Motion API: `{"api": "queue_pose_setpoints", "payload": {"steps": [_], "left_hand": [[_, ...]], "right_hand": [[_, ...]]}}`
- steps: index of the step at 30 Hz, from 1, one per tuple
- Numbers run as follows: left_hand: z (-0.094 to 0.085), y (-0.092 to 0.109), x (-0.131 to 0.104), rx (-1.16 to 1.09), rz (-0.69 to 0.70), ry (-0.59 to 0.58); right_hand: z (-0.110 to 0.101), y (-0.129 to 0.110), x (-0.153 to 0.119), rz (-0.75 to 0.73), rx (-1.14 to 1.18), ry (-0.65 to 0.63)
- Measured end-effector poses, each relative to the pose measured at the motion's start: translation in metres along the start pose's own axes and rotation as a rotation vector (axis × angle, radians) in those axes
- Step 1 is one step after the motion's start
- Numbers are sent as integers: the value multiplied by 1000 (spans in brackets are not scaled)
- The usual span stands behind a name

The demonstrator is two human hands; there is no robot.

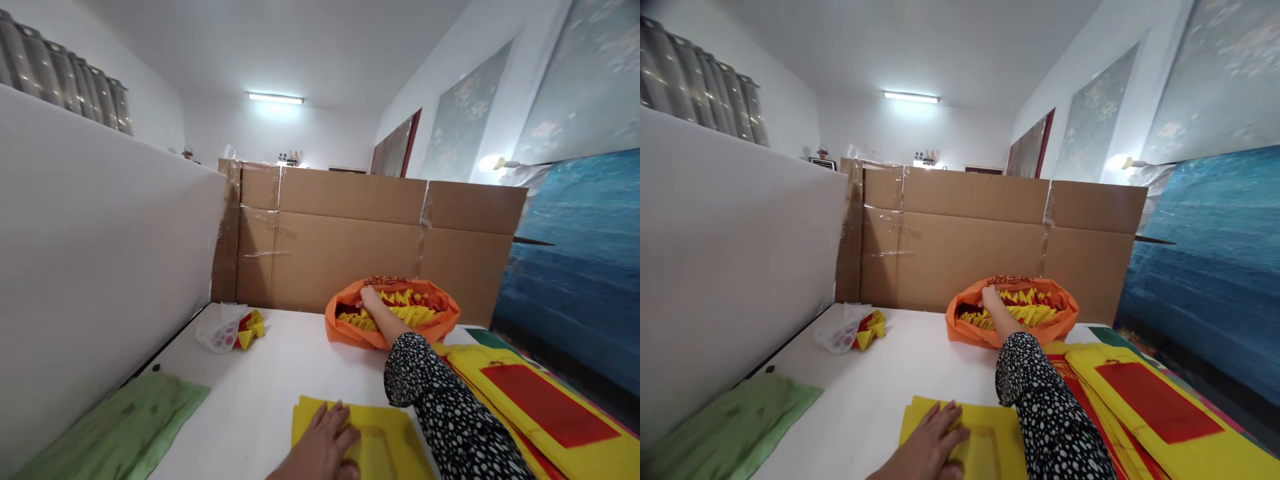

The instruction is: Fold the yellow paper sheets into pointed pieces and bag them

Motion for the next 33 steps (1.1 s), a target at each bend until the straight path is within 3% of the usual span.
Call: {"api": "queue_pose_setpoints", "payload": {"steps": [4,10,14,19,22,25,29,31,33], "left_hand": [[3,-4,-2,12,-1,8],[2,0,-7,52,-39,32],[-1,5,-7,81,-41,44],[-3,-3,-4,151,-67,54],[-4,-8,0,179,-56,53],[-8,-4,4,202,-40,68],[-14,21,2,220,48,16],[-12,39,-3,187,117,-53],[-7,56,-9,133,172,-112]], "right_hand": [[11,16,1,-8,-177,-96],[20,17,-8,12,-288,-154],[-1,13,-14,28,-275,-124],[-50,6,-42,-38,-216,-43],[-73,8,-91,-178,-170,-73],[-78,18,-168,-342,-120,-222],[-61,42,-281,-505,60,-515],[-50,55,-324,-522,245,-581],[-39,67,-352,-511,359,-556]]}}
Point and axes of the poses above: each hand's wrist, its own x-axis towards the middle knuckle, its own z-axis out of the palm, y = z × x, the point moved 1 cm from there along x, towards the middle knuckle, and after that the axes turned 8 degrees about -x, right-handed, at the moved point
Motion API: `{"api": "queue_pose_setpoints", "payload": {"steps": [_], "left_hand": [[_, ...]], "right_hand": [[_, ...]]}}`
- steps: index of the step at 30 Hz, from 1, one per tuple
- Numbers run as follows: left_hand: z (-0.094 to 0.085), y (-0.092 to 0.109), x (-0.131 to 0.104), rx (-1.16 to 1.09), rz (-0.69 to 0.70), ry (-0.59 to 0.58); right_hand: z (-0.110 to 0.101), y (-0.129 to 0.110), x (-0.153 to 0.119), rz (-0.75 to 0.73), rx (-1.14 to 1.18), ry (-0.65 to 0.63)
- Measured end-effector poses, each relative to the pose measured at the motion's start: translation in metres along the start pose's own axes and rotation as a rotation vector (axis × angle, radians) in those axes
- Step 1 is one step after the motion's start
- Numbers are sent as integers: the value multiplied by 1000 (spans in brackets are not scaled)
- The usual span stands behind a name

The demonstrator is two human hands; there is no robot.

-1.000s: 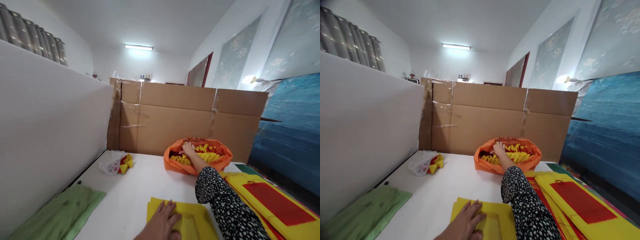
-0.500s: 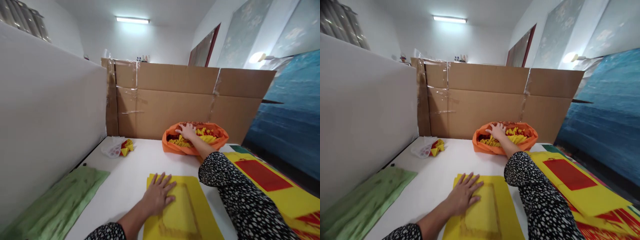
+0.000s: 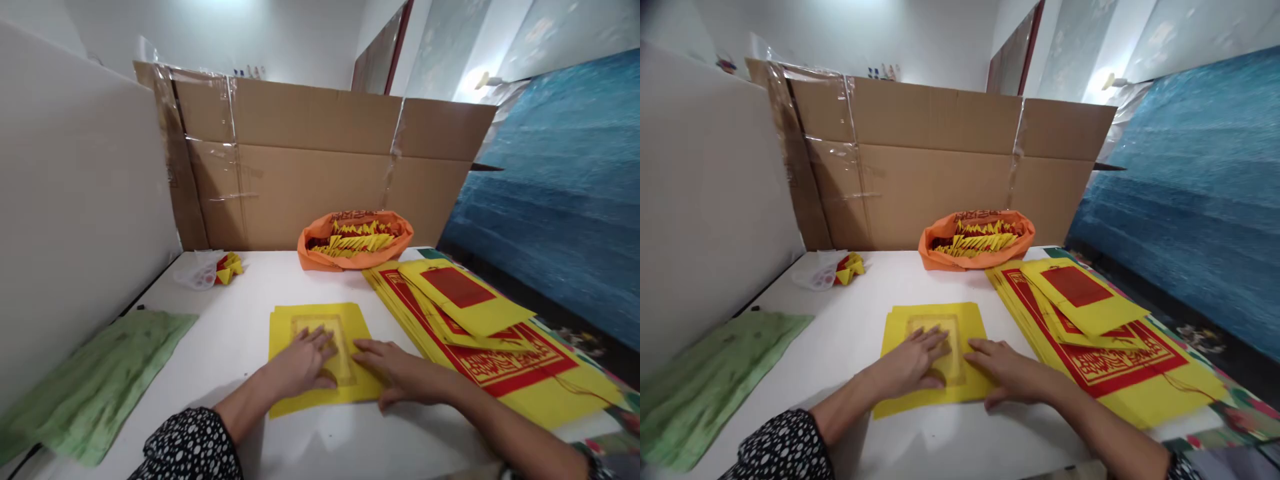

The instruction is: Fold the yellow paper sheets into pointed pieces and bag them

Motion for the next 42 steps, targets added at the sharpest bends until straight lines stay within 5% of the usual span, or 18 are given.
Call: {"api": "queue_pose_setpoints", "payload": {"steps": [5,10,16,26,36,42], "left_hand": [[10,27,0,-53,56,-36],[11,30,4,-69,43,-26],[16,22,5,-74,-12,-34],[17,0,7,-123,35,-12],[16,1,8,-118,29,-17],[16,0,8,-132,32,-13]], "right_hand": [[26,14,-18,-51,19,188],[36,18,-19,-63,44,214],[52,17,-9,353,305,398],[38,14,11,231,764,391],[31,16,13,334,691,368],[31,16,16,268,748,351]]}}
Point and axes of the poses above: each hand's wrist, its own x-axis towards the middle knuckle, its own z-axis out of the palm, y = z × x, the point moved 1 cm from there along x, towards the middle knuckle, and after that the axes turned 8 degrees about -x, right-handed, at the moved point
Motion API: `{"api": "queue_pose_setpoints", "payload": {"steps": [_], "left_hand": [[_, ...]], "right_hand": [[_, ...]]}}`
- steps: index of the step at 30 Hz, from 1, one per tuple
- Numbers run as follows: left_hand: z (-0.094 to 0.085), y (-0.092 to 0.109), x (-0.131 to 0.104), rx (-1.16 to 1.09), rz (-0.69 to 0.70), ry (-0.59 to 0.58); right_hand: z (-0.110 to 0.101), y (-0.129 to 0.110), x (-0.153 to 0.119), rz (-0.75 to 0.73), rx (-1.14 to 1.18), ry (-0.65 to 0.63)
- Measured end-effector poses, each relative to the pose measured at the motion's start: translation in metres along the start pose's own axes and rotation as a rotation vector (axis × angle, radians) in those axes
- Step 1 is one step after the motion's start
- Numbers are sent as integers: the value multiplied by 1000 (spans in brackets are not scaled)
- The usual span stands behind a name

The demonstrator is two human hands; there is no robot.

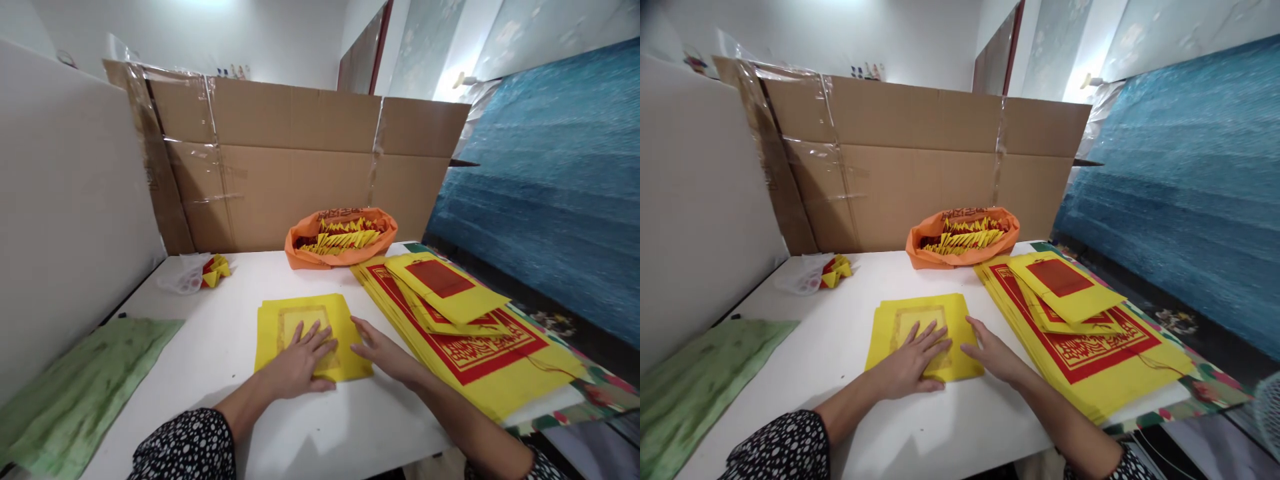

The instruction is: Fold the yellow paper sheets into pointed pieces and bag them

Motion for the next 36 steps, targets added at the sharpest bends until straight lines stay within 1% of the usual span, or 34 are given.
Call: {"api": "queue_pose_setpoints", "payload": {"steps": [6,8,10,12,15,17,18,20,22,23,26,28,29,31,32,33,34,36], "left_hand": [[0,0,-1,-1,-4,0],[1,-1,-1,-3,-2,-2],[2,-2,-2,-8,-5,-3],[2,-2,-2,-14,-18,-15],[-3,2,-2,-23,-57,-27],[-9,9,-2,-20,-73,-19],[-12,13,-4,-15,-74,-13],[-20,21,-9,7,-75,-5],[-28,27,-17,47,-123,-5],[-33,29,-22,74,-172,-8],[-48,30,-37,153,-336,-9],[-58,28,-41,169,-401,-2],[-63,26,-40,173,-430,6],[-67,22,-33,226,-471,49],[-66,20,-28,284,-468,80],[-63,18,-22,352,-437,109],[-59,16,-17,414,-377,127],[-45,10,-7,456,-250,116]], "right_hand": [[-1,-10,3,-44,73,28],[-3,-14,3,-43,127,24],[-4,-16,2,-51,130,16],[-6,-16,1,-130,13,13],[-8,-10,3,-289,-278,43],[-8,-1,7,-332,-419,74],[-8,3,9,-342,-453,96],[-8,8,13,-355,-440,141],[-9,11,14,-338,-357,158],[-9,11,14,-313,-308,139],[-7,8,14,-198,-173,3],[-3,5,19,-143,-111,-29],[-1,4,23,-129,-111,-5],[3,0,35,-109,-214,101],[5,-2,42,-95,-306,167],[6,-3,49,-77,-399,225],[8,-4,55,-58,-478,267],[11,-4,67,-30,-569,309]]}}
Point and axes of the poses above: each hand's wrist, its own x-axis towards the middle knuckle, its own z-axis out of the palm, y = z × x, the point moved 1 cm from there along x, towards the middle knuckle, and after that the axes turned 8 degrees about -x, right-handed, at the moved point
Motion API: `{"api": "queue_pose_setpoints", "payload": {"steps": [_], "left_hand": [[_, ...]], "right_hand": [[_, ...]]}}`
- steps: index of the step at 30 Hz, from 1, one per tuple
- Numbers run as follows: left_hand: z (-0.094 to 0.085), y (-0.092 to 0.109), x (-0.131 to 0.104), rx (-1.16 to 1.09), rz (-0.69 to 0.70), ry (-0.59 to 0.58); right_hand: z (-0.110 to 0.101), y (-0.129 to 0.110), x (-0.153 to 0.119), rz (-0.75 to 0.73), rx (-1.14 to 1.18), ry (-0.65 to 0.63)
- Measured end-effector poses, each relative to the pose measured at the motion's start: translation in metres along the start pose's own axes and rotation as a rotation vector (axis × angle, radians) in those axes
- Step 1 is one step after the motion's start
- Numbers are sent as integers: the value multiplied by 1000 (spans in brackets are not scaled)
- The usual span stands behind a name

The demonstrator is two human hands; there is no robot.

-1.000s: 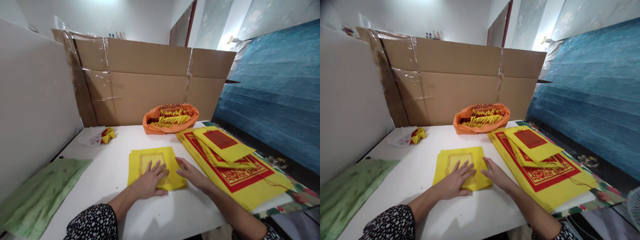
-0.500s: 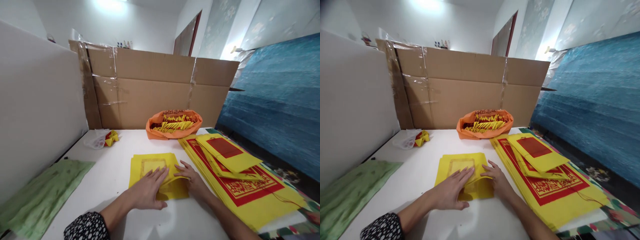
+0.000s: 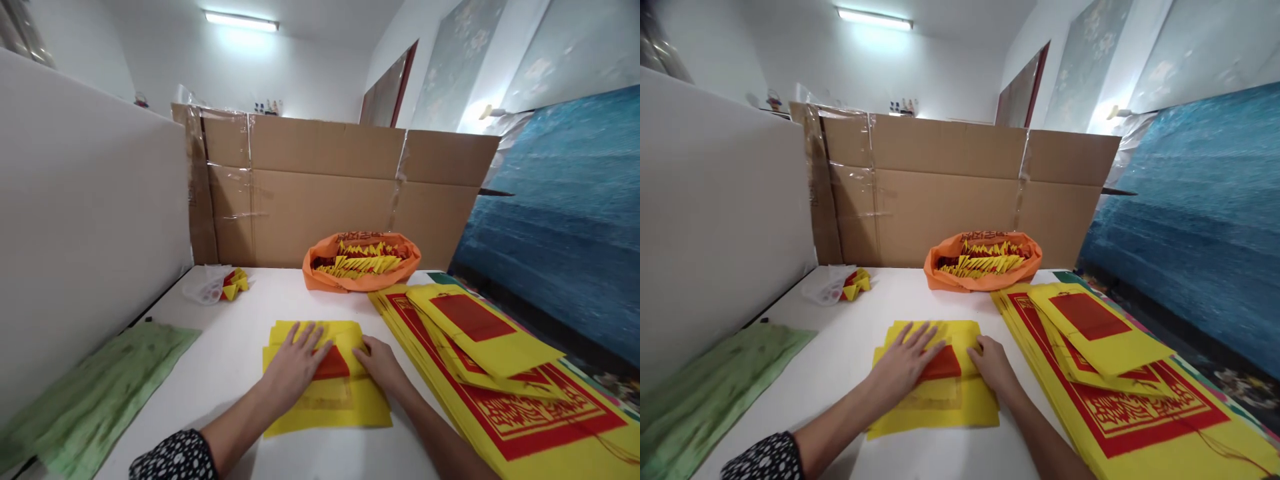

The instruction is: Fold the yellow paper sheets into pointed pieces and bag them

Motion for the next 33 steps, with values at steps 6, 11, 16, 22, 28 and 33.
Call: {"api": "queue_pose_setpoints", "payload": {"steps": [6,11,16,22,28,33], "left_hand": [[46,0,3,-116,-6,-49],[58,3,2,-170,-82,-64],[52,12,2,-177,-129,-77],[60,11,1,-207,-159,-60],[69,8,1,-215,-172,-32],[61,10,3,-224,-181,-76]], "right_hand": [[9,5,15,34,-88,-1],[12,8,15,45,-117,-7],[13,11,10,21,-45,-41],[11,10,7,28,-87,-87],[10,8,9,49,-125,-64],[10,6,10,63,-151,-52]]}}
Point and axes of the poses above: each hand's wrist, its own x-axis towards the middle knuckle, its own z-axis out of the palm, y = z × x, the point moved 1 cm from there along x, towards the middle knuckle, and after that the axes turned 8 degrees about -x, right-handed, at the moved point
